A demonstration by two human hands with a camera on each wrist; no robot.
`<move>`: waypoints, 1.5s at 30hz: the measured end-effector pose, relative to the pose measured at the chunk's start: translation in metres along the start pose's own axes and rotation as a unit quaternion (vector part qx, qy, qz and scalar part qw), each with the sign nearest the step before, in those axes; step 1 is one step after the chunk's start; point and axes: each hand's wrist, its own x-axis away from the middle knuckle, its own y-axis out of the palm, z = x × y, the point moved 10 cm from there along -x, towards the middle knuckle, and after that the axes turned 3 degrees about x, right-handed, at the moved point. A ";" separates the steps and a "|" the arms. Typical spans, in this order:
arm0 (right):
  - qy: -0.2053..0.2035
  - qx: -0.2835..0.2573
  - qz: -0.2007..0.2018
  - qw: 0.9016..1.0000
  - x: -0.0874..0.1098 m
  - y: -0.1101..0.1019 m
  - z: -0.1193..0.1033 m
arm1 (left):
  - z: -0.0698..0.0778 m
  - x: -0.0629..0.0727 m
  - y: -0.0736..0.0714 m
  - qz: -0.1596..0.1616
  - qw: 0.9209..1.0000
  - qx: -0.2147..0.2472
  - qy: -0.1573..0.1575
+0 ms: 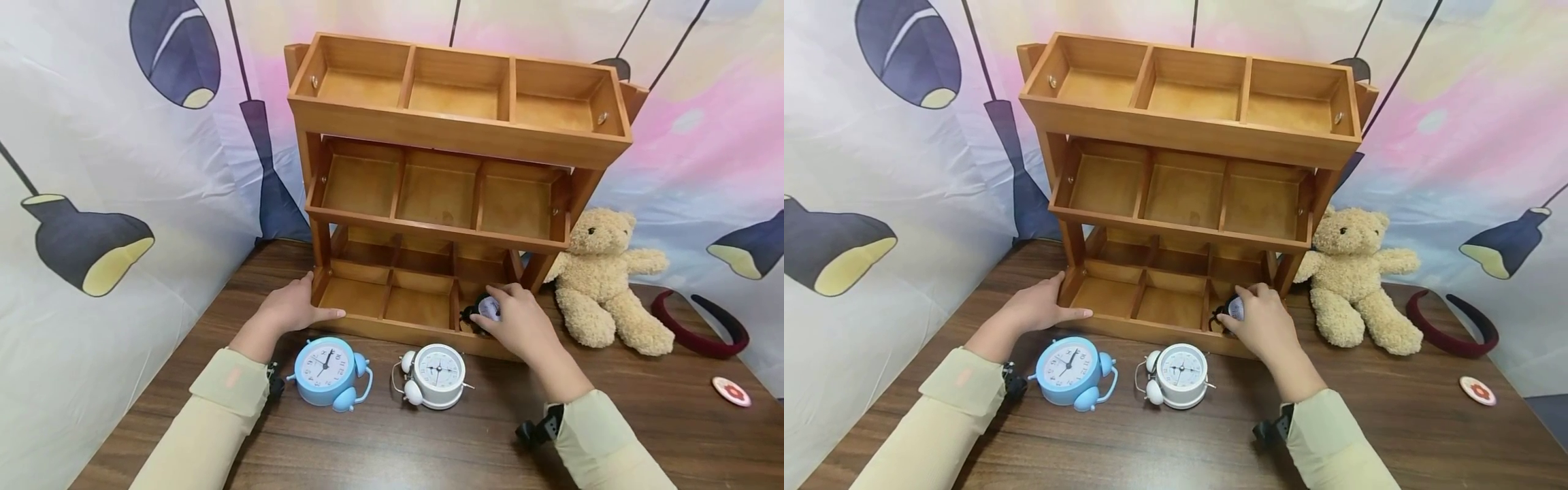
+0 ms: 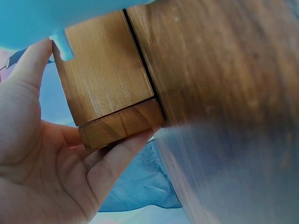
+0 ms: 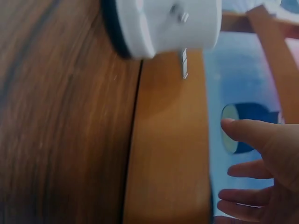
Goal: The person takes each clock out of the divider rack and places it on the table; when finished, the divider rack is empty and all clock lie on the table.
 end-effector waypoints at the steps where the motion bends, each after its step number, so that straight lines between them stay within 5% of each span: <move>1: 0.001 0.003 0.000 1.000 -0.002 0.002 0.004 | 0.000 0.000 0.000 0.000 1.000 0.001 0.000; 29: 0.027 0.055 -0.035 0.997 -0.015 0.021 0.034 | 0.003 -0.001 0.000 0.005 1.000 -0.001 0.003; 45: 0.034 0.024 -0.002 0.999 -0.011 -0.010 0.026 | -0.003 -0.003 0.002 0.005 1.000 0.001 -0.002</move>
